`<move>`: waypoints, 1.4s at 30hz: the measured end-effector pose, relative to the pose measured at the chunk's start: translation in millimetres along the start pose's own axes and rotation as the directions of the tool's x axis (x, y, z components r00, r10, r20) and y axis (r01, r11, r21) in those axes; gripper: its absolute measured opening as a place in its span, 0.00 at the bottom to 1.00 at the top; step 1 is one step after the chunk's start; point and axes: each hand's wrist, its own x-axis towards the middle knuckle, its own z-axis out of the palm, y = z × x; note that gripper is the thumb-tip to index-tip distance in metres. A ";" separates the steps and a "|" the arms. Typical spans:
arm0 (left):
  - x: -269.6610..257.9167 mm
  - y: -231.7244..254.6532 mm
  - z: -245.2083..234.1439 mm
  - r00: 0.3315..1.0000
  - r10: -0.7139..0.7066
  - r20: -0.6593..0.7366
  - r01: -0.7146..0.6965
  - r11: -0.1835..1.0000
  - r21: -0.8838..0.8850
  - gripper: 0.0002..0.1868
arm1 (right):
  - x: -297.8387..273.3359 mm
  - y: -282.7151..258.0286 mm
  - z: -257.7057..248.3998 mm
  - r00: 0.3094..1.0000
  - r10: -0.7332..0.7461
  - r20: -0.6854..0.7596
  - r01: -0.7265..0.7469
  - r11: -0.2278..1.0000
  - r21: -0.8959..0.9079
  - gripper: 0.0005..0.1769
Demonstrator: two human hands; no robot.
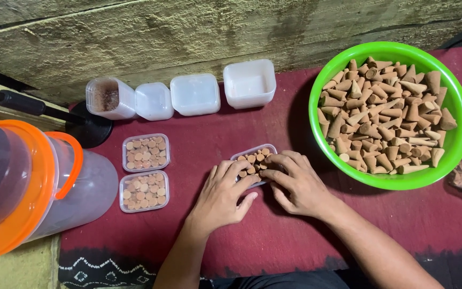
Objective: The person is transferring incense cones from a large green bowl into smaller plastic containers, arranging them to fill the containers efficiently.
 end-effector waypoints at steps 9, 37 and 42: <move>-0.4 -0.7 1.5 1.000 0.002 0.002 -0.002 1.000 -0.017 0.19 | 0.0 -0.8 -2.7 0.999 0.033 0.015 -0.034 0.998 0.049 0.20; 51.5 37.5 9.1 0.956 0.252 -0.150 -0.268 0.959 -0.093 0.13 | -58.0 101.2 -155.4 0.985 0.170 -0.001 -0.159 0.916 -0.369 0.07; 112.1 56.7 29.7 0.922 0.355 -0.156 -0.359 0.933 0.003 0.04 | -31.2 115.5 -151.1 0.970 -0.166 0.175 0.240 0.738 -0.631 0.03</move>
